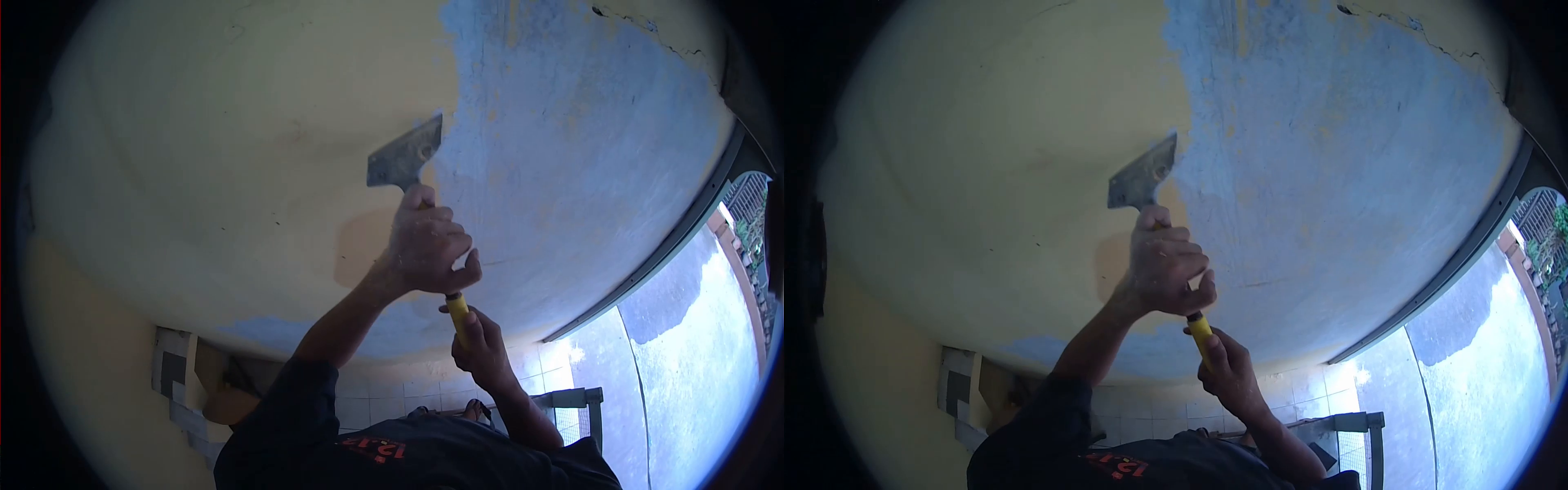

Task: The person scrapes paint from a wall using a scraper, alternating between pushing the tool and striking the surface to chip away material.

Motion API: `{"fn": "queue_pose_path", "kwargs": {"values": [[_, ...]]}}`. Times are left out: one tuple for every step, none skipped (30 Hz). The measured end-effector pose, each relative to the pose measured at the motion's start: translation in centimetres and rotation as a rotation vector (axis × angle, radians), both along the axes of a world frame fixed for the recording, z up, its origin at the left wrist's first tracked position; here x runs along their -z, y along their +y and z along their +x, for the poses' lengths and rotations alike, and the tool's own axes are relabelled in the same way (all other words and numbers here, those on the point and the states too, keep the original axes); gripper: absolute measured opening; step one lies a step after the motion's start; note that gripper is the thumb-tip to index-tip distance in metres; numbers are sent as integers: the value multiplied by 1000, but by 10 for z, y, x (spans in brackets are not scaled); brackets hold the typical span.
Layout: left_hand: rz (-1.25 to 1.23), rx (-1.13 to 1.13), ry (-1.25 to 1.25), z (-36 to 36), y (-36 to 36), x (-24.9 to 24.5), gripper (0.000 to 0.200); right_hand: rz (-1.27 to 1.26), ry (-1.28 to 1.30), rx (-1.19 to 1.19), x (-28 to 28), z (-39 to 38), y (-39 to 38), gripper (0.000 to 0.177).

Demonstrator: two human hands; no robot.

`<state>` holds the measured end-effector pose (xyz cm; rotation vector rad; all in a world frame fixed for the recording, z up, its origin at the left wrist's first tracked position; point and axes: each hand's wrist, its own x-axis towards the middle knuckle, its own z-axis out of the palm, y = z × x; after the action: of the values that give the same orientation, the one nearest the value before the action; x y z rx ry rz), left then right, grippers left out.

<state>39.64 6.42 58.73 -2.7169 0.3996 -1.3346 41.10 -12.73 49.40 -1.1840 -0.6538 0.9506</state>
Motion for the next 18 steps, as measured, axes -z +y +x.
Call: {"fn": "queue_pose_path", "kwargs": {"values": [[-21, -3, 20, -1, -2, 1, 25, 6, -12, -3, 0, 3, 3, 57], [-38, 1, 37, 2, -2, 0, 25, 33, -42, 6, 2, 8, 10, 58], [-35, 8, 38, 8, 3, -6, 25, 52, -57, 20, 5, 9, 13, 58], [4, -19, -2, 13, 7, -22, 24, 78, -83, 39, -4, 16, 21, 59], [44, -56, -44, 12, 8, -29, 24, 75, -86, 34, -14, 15, 17, 58], [50, -60, -39, 7, 5, -24, 24, 88, -93, 33, -24, 13, 14, 58], [77, -47, -15, 6, 1, -15, 23, 57, -54, 32, -14, 11, 7, 56], [100, -34, 2, 6, -2, -4, 22, 23, -21, 33, 3, 6, -2, 55], [-13, 22, 88, 2, -10, 2, 21, -24, -8, 47, 6, 1, -5, 55], [-4, 24, 78, 7, -4, 0, 21, -14, -17, 49, 6, 6, 1, 55], [36, 16, -1, 11, 5, -1, 21, 39, -50, 45, 6, 10, 9, 55], [61, 7, -71, 13, 10, -7, 21, 78, -74, 39, 1, 11, 14, 56], [67, 18, -115, 14, 11, -29, 22, 104, -54, 36, -19, 14, 18, 56], [59, 12, -103, 12, 8, -26, 22, 116, -70, 33, -37, 14, 16, 57], [71, 20, -102, 14, 6, -26, 22, 105, -66, 35, -32, 12, 11, 58], [92, 32, -119, 18, 7, -30, 23, 103, -80, 40, -27, 15, 7, 58], [78, 20, -41, 11, 2, -21, 23, 80, -85, 91, -15, 10, 5, 58], [65, 25, -7, 8, -1, -5, 25, 53, -84, 143, 5, 2, 2, 57]]}}
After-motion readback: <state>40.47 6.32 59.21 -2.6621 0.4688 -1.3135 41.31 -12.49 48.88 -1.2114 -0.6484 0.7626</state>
